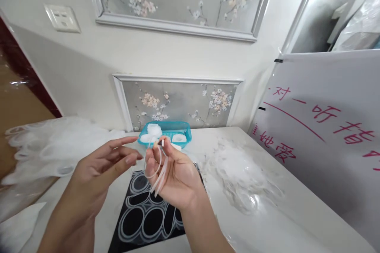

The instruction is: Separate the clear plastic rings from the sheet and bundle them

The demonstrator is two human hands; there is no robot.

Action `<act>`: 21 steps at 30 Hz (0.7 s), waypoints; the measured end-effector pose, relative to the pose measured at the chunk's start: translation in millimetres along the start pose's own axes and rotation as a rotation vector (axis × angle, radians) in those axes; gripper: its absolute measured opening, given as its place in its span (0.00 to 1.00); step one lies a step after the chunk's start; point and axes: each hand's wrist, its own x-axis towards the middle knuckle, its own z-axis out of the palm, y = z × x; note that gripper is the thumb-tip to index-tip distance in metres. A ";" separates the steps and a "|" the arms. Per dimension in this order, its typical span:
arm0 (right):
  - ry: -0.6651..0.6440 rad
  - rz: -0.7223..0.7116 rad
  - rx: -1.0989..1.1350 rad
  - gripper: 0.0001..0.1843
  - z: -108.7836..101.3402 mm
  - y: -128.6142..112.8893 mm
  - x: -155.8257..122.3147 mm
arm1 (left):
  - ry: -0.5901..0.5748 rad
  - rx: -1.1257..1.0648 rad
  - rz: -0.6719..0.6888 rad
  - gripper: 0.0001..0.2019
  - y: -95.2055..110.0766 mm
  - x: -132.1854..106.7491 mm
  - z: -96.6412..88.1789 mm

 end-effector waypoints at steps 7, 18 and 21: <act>-0.094 0.236 0.459 0.16 5.1 -0.6 1.6 | -0.018 -0.254 -0.299 0.14 0.1 -0.6 12.0; -0.017 0.252 0.567 0.16 9.8 9.4 5.8 | 0.101 -0.424 -0.273 0.09 4.7 -6.0 -3.8; -0.024 0.217 0.518 0.14 9.4 9.1 4.6 | 0.117 -0.427 -0.247 0.08 7.1 -6.0 -7.7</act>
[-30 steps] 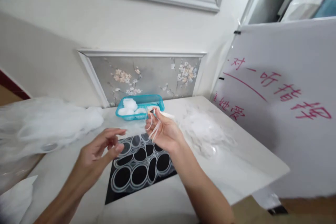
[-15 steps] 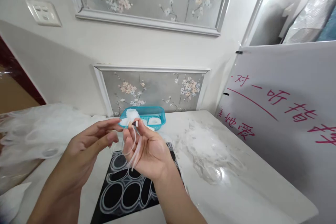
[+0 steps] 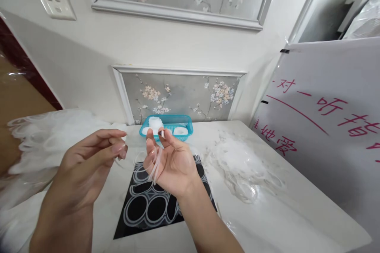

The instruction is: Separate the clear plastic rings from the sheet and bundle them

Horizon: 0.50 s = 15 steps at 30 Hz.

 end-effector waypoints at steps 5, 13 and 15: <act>0.025 -0.171 -0.376 0.15 -6.5 -2.5 -1.9 | -0.019 0.009 0.042 0.08 2.2 1.8 -2.4; -0.234 -0.559 -0.678 0.20 -6.9 -1.3 -5.4 | -0.210 0.606 0.040 0.32 -10.6 -4.9 -9.6; -0.403 -0.643 -0.703 0.17 -1.6 -8.1 -10.5 | -0.229 0.803 0.058 0.38 -12.3 -6.1 -7.5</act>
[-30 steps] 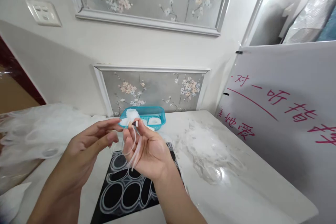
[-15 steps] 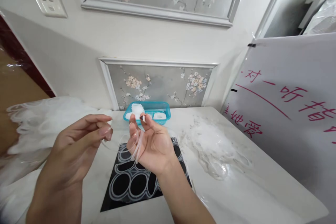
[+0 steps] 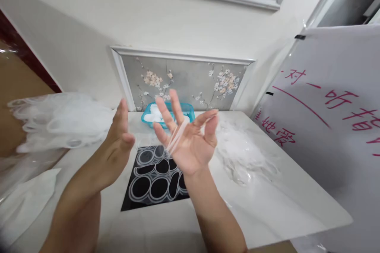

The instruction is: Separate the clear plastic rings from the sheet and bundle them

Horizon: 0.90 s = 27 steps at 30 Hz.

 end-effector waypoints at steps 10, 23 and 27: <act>0.270 0.343 -0.282 0.07 -95.5 -15.7 -80.2 | -0.353 0.453 0.089 0.37 -65.4 -12.1 4.8; 0.221 0.562 -0.901 0.09 -124.8 4.5 -97.6 | -0.556 0.515 0.186 0.26 -162.8 -54.9 28.3; 0.170 0.664 -1.079 0.09 -130.4 7.2 -97.3 | -0.569 0.555 0.079 0.42 -178.4 -53.7 30.0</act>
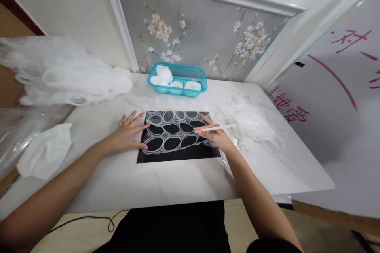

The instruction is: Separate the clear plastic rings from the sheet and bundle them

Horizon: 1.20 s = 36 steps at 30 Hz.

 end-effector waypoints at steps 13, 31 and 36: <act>0.117 0.071 0.650 0.09 90.3 -39.7 5.4 | 0.193 -0.002 0.063 0.27 7.4 -10.2 -14.5; -0.158 -0.166 -0.004 0.07 124.1 -8.9 7.7 | -0.033 0.221 0.301 0.24 87.9 -55.2 6.5; -0.203 -0.145 0.001 0.07 123.5 -1.5 8.8 | -0.047 0.158 0.260 0.25 87.9 -54.5 8.0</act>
